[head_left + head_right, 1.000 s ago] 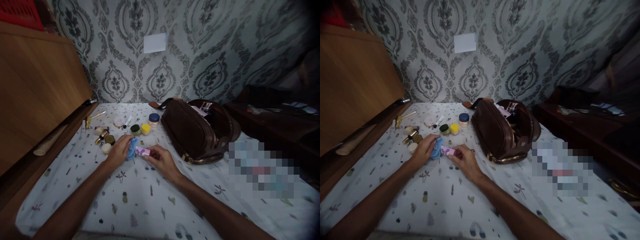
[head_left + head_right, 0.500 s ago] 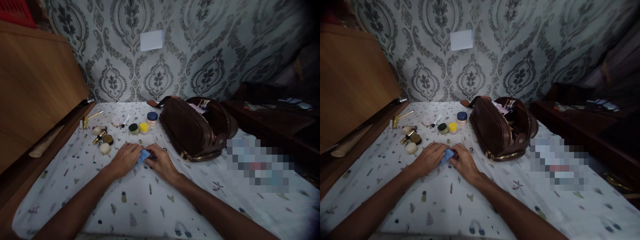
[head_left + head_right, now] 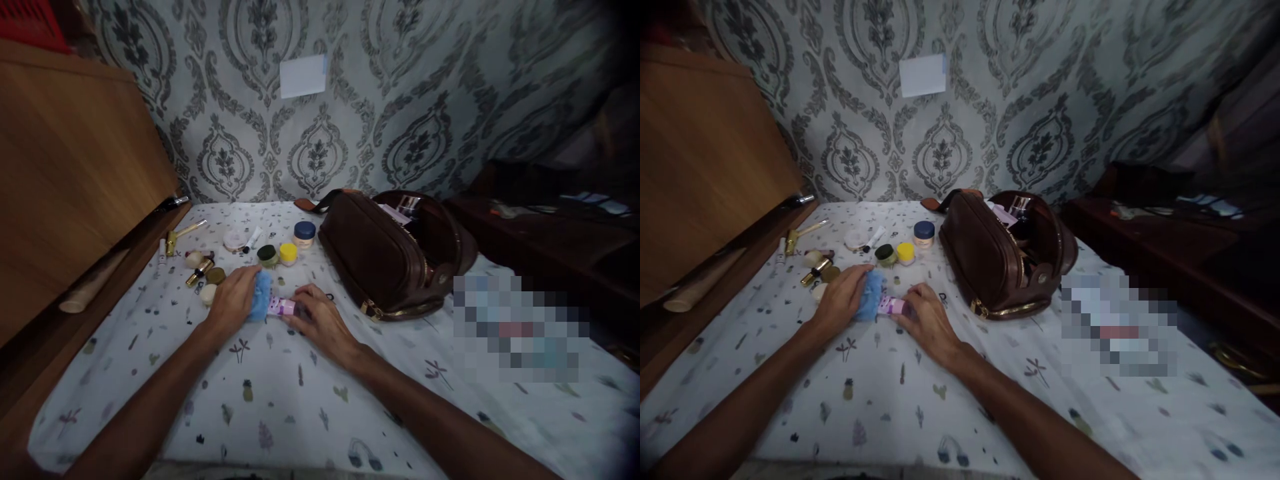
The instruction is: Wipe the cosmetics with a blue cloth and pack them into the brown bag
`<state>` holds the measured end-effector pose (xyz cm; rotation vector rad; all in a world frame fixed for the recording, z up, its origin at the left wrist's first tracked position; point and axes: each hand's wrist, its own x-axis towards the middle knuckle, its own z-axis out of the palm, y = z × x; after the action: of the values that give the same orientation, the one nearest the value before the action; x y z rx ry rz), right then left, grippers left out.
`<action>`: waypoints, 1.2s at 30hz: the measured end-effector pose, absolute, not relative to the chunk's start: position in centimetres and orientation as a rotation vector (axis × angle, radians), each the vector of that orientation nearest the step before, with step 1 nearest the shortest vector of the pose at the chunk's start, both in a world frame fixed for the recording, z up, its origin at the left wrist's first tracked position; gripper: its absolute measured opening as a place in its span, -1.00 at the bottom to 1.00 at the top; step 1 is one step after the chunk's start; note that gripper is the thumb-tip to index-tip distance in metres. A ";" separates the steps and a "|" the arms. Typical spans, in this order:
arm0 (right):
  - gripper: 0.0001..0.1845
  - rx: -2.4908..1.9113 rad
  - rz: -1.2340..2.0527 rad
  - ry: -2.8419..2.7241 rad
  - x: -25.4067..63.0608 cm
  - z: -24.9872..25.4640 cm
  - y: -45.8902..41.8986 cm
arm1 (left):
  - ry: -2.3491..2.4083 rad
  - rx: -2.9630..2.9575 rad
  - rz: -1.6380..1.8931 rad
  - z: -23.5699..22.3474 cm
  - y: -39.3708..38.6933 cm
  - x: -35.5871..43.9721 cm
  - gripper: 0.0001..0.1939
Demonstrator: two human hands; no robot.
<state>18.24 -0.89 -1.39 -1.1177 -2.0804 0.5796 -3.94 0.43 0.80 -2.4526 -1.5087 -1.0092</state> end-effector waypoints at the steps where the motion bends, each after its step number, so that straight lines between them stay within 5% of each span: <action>1: -0.83 -1.093 0.590 -2.077 18.2 -1.4 -1.0 | -1.457 -2.464 -1.068 1.0 0.2 -3.6 -0.70; 8: -0.88 -0.973 0.512 -2.098 18.1 -1.3 -1.6 | -1.074 -2.770 -0.671 1.9 -1.0 -1.6 -0.67; 16: -0.83 -0.991 0.551 -2.066 17.8 -1.3 -1.6 | -1.469 -2.640 -0.556 2.0 0.4 -3.6 -0.60; 22: -0.77 -1.004 0.724 -1.967 17.8 -1.4 -1.7 | -1.817 -2.566 -0.802 1.8 0.9 -4.4 -0.68; 29: -0.56 -0.913 1.496 -1.479 17.4 -1.2 -0.9 | -1.799 -2.556 -1.131 2.1 0.2 -4.0 -0.69; 36: -0.66 -0.922 1.163 -1.594 17.6 -1.0 -1.0 | -1.875 -2.171 -1.399 2.6 0.7 -5.1 -0.70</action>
<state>17.57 -1.03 -0.99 -0.9217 -1.5937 1.1625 -5.10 0.74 2.63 -2.1709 -1.8753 -1.3990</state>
